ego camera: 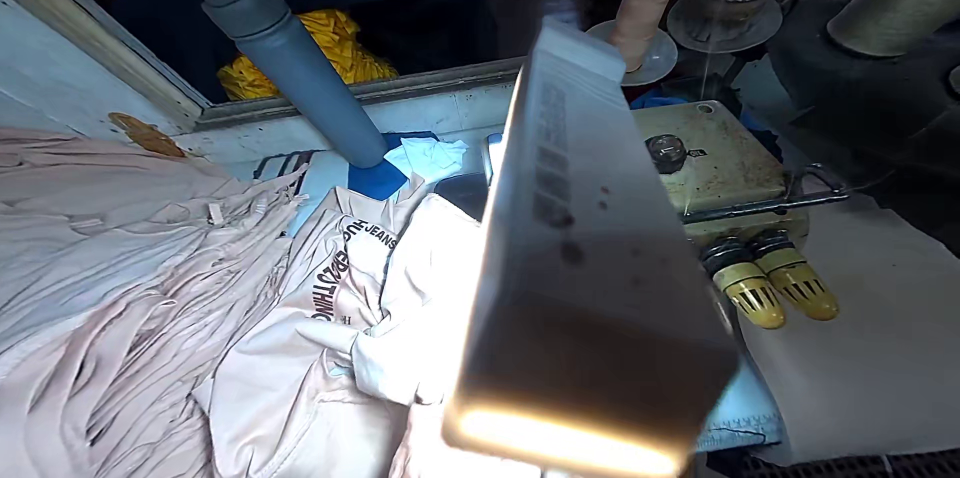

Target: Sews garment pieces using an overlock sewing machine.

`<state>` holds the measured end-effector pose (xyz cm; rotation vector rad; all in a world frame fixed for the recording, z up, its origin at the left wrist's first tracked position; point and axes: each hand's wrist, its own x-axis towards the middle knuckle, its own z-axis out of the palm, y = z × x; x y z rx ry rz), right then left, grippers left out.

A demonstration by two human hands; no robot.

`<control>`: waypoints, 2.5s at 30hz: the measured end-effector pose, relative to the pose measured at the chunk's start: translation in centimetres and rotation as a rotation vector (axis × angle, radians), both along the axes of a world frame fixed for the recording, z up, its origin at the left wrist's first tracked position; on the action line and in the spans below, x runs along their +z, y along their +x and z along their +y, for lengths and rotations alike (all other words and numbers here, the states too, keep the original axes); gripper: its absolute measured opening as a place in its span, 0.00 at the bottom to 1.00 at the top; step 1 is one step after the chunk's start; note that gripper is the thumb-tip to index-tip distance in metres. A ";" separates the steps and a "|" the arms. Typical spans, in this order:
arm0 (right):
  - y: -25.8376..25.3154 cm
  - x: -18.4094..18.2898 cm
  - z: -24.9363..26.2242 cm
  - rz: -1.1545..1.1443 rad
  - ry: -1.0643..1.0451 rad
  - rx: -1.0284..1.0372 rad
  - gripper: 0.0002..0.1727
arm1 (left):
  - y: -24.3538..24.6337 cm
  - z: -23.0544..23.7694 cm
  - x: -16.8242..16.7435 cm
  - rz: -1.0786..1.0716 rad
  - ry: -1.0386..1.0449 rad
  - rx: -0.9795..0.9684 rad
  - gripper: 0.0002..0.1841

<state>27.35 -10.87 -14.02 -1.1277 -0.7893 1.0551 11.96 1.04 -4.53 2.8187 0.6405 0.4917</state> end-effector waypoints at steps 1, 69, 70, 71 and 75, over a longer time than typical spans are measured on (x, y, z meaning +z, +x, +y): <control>0.0 0.7 0.5 0.007 -0.007 -0.022 0.04 | 0.5 0.4 -0.3 -0.005 0.026 0.017 0.12; -1.9 3.9 4.7 -0.055 0.019 0.206 0.09 | 0.5 4.0 -3.5 -0.342 -0.053 0.444 0.09; -1.7 3.6 4.5 -0.155 0.061 0.186 0.10 | -0.2 3.3 -2.9 -0.327 -0.121 0.434 0.09; -1.6 3.2 4.4 -0.249 0.104 0.162 0.12 | -0.7 2.4 -2.3 -0.317 -0.196 0.411 0.07; -0.5 2.7 4.5 -0.568 0.231 0.154 0.22 | -1.9 -1.4 -1.5 -0.315 -0.583 0.179 0.08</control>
